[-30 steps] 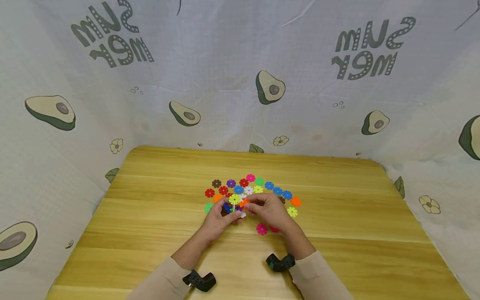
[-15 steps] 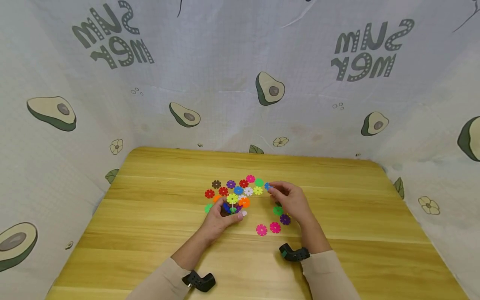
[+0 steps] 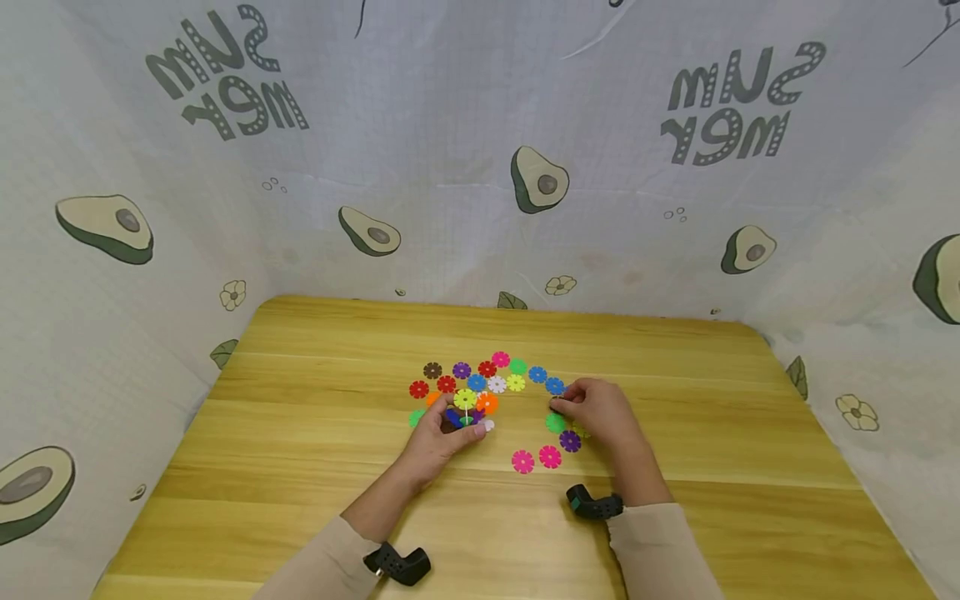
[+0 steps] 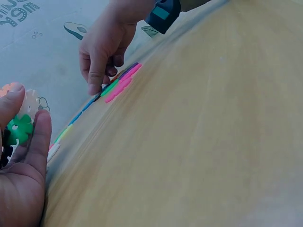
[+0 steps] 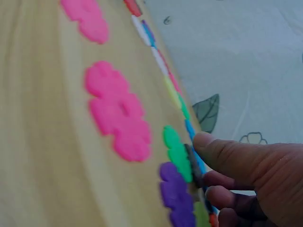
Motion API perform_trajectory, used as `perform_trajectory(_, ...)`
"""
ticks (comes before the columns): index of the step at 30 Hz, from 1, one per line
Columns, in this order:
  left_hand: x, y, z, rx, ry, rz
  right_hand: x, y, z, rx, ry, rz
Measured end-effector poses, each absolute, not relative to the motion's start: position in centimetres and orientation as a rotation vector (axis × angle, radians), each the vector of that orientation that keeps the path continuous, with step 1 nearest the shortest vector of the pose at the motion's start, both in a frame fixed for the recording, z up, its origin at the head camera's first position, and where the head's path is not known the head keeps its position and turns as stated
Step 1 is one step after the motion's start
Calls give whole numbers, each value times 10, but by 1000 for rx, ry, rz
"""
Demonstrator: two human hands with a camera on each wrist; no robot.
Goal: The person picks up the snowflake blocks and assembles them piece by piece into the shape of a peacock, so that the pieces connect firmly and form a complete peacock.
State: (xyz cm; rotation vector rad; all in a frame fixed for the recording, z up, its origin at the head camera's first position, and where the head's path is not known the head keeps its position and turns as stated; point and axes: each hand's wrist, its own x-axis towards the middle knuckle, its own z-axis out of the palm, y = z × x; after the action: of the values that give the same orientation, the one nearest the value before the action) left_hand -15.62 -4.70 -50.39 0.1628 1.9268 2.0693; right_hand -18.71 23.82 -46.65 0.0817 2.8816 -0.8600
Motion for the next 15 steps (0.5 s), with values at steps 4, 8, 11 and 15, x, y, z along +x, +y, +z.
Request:
perform_trajectory(4, -157, -46, -505, 197, 1781, 2135, -187, 231, -467, 59, 2909, -813)
perform_trajectory(8, -157, -47, -505, 195, 1724, 2161, -187, 226, -467, 54, 2895, -810)
perform_trajectory(11, -157, -47, -504, 168, 1743, 2147, -187, 223, -467, 32, 2859, -830)
perform_trajectory(15, -157, -48, -504, 142, 1784, 2125, -188, 219, -465, -11, 2824, -895)
